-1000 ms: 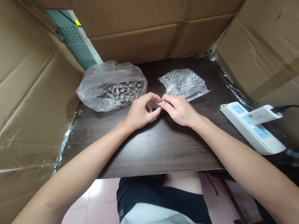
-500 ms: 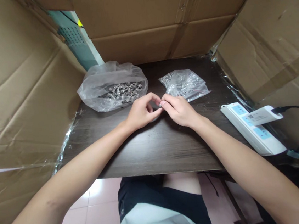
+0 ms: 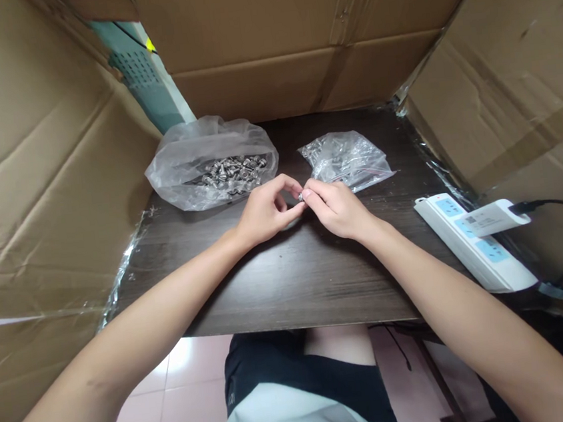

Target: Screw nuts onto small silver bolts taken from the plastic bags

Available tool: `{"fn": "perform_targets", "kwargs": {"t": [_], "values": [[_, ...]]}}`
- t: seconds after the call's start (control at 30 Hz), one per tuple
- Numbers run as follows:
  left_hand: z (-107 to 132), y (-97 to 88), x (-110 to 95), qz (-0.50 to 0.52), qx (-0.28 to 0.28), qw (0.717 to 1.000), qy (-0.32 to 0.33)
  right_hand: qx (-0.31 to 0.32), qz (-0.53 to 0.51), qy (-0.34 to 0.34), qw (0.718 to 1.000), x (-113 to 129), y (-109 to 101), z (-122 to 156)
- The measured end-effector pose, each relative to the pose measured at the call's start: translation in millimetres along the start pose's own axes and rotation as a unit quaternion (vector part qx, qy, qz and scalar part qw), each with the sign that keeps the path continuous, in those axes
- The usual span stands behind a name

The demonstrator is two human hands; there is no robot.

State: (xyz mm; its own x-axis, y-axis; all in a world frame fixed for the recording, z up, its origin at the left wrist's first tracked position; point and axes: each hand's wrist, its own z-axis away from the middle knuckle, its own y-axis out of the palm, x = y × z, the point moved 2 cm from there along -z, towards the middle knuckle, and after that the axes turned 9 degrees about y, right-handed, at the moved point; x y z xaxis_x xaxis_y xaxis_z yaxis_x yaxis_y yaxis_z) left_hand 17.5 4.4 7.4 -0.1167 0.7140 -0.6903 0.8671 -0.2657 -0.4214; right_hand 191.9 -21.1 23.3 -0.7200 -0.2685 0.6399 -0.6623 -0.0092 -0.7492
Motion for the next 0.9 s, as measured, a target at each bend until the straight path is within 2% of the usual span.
{"fn": "perform_targets", "kwargs": {"t": [0.5, 0.67, 0.73, 0.8, 0.83, 0.9], "values": [[0, -0.7, -3, -0.018, 0.008, 1.000, 0.000, -0.016, 0.021, 0.008, 1.000, 3, -1, 2], [-2, -12.2, -7, -0.063, 0.020, 0.998, 0.015, -0.113, 0.108, 0.012, 0.988, 11, -18, 2], [-6, -22.2, -7, -0.105, 0.028, 0.993, 0.036, -0.150, 0.178, 0.055, 0.971, 11, -34, 0], [-10, -35.0, -7, -0.157, 0.026, 0.986, 0.046, -0.156, 0.247, 0.137, 0.946, 6, -56, -1], [-12, -42.1, -6, -0.192, 0.021, 0.980, 0.039, -0.146, 0.270, 0.189, 0.933, 1, -68, -1], [-16, -56.9, -4, -0.287, -0.002, 0.958, -0.001, -0.075, 0.297, 0.264, 0.914, -11, -88, 0]]}}
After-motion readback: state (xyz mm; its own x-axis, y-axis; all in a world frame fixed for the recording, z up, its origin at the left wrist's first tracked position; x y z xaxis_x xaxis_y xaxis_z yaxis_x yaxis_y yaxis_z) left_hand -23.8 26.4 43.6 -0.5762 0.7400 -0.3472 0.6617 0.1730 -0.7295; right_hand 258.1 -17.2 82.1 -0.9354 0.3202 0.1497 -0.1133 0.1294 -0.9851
